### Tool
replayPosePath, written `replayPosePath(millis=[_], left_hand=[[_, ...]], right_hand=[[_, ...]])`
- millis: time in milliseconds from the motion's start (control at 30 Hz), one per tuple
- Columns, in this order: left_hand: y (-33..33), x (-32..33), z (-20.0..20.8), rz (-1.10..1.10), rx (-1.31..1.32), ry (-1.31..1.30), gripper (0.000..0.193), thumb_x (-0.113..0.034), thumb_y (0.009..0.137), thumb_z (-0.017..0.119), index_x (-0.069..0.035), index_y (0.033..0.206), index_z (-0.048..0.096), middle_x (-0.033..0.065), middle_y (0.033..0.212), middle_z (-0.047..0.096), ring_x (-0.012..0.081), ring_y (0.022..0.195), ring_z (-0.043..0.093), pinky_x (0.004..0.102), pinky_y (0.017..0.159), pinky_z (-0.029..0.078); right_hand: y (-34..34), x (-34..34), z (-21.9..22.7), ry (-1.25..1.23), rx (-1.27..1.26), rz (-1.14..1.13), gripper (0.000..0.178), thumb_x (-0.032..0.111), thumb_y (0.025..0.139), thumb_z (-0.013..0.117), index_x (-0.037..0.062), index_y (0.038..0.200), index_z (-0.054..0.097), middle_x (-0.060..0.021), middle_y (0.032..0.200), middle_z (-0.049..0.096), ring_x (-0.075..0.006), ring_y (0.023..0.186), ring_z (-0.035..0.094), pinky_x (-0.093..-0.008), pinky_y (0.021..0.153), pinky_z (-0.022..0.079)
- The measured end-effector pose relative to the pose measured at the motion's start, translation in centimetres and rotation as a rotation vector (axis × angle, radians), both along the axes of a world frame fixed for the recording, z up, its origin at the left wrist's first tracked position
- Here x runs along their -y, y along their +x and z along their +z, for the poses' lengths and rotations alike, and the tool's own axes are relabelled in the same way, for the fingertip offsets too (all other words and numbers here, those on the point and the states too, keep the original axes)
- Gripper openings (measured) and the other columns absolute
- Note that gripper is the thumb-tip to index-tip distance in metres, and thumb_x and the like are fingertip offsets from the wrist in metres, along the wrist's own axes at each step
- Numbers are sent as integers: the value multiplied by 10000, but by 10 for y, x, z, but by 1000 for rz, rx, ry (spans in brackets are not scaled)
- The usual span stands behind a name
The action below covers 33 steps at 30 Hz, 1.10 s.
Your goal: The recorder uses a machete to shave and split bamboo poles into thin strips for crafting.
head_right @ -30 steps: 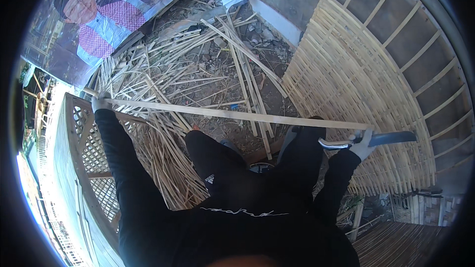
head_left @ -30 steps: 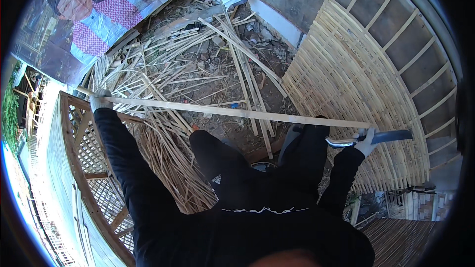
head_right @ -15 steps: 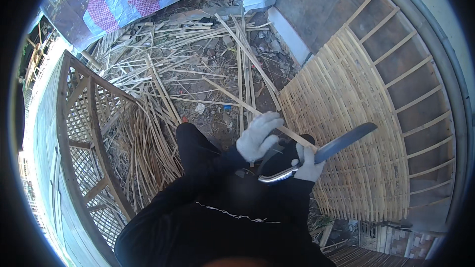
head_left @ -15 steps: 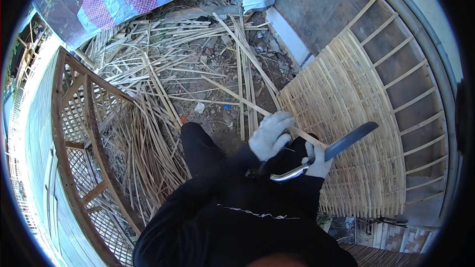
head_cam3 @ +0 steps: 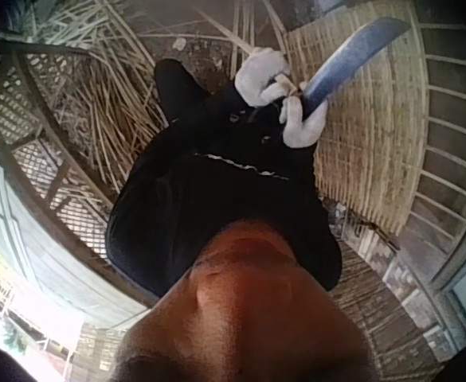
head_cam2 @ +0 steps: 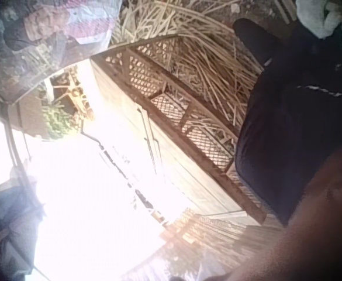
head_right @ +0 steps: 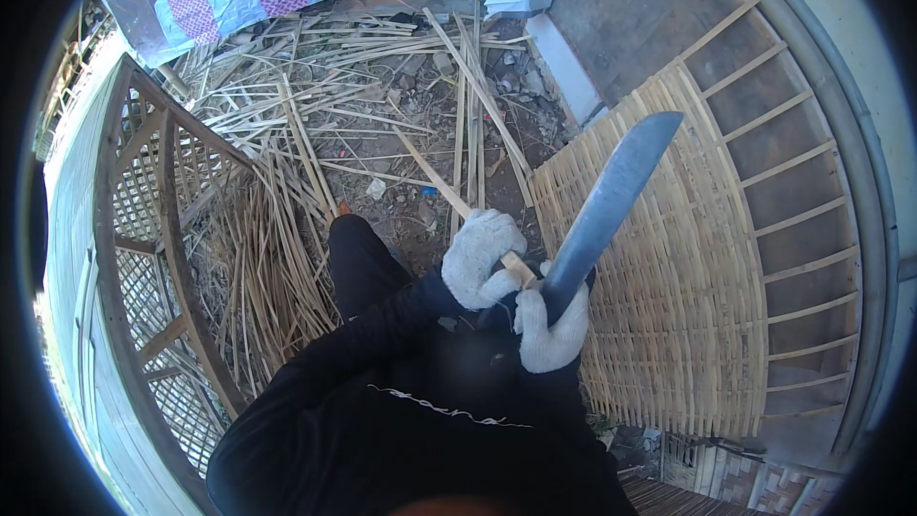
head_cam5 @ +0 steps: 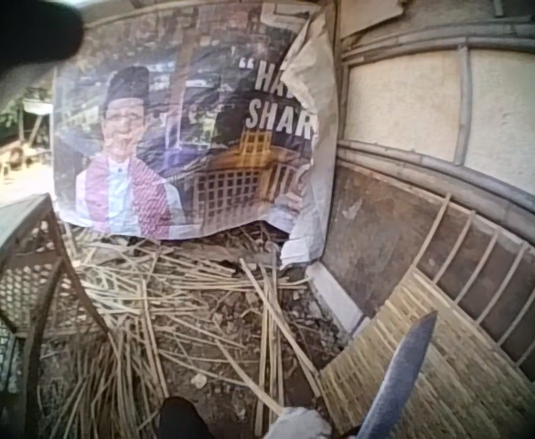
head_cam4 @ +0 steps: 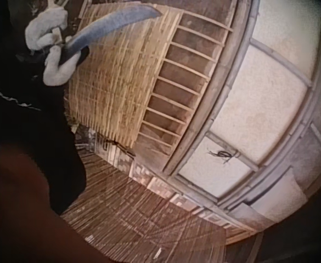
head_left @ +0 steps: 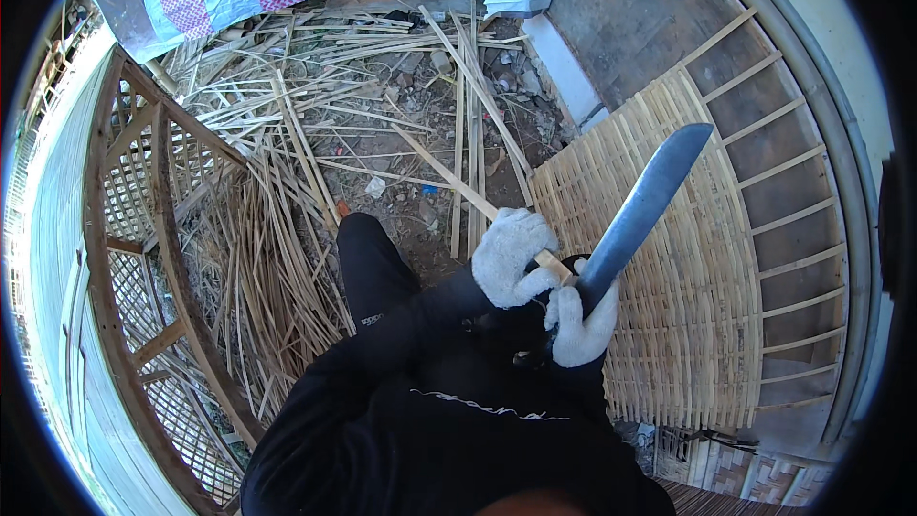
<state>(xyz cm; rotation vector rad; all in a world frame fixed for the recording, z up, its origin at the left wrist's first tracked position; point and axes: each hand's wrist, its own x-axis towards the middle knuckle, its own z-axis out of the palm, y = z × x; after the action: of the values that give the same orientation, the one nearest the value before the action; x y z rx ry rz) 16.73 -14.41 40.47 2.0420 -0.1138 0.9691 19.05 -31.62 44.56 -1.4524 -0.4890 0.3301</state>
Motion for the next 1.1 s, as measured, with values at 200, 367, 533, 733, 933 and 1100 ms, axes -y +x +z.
replayPosePath(millis=[200,367,533,733,933,1100], left_hand=[[-4,-19,47,-27,20,74,509,-434,624,810,-65,893,588,124,840,560,366,801,570,438,733,442],[-5,-18,79,-53,25,-58,485,-390,657,877,-41,885,630,142,824,578,390,781,587,473,717,461],[-5,-10,95,-61,31,-106,399,-323,711,866,-35,881,647,140,829,600,359,780,610,452,698,474],[-5,-12,102,-73,19,-199,363,-251,715,838,-36,947,660,147,862,618,364,816,636,436,740,499],[-12,-14,103,-65,-39,-262,364,-204,715,792,-31,1010,667,149,918,641,376,862,644,428,788,512],[-14,-15,104,-51,-54,-310,377,-210,729,754,-15,1039,664,143,966,657,341,902,665,412,834,519]], right_hand=[[30,1,57,-43,258,229,395,149,1054,495,-64,1381,433,-54,829,599,-75,633,509,-242,591,437],[43,3,106,-251,615,264,314,66,1013,544,-106,1272,501,-142,856,708,-232,657,689,-337,593,531],[47,-5,124,-122,1031,250,399,2,962,580,-128,1327,483,-212,856,705,-358,705,724,-399,615,563],[42,-11,135,-218,912,297,382,61,970,598,-126,1286,492,-174,793,675,-325,628,689,-395,575,527],[40,-23,133,-136,991,288,421,68,959,615,-164,1276,465,-175,734,660,-349,573,658,-433,516,490],[38,-25,135,-66,966,304,433,53,968,572,-46,1378,476,-178,999,696,-351,797,724,-399,712,576]])
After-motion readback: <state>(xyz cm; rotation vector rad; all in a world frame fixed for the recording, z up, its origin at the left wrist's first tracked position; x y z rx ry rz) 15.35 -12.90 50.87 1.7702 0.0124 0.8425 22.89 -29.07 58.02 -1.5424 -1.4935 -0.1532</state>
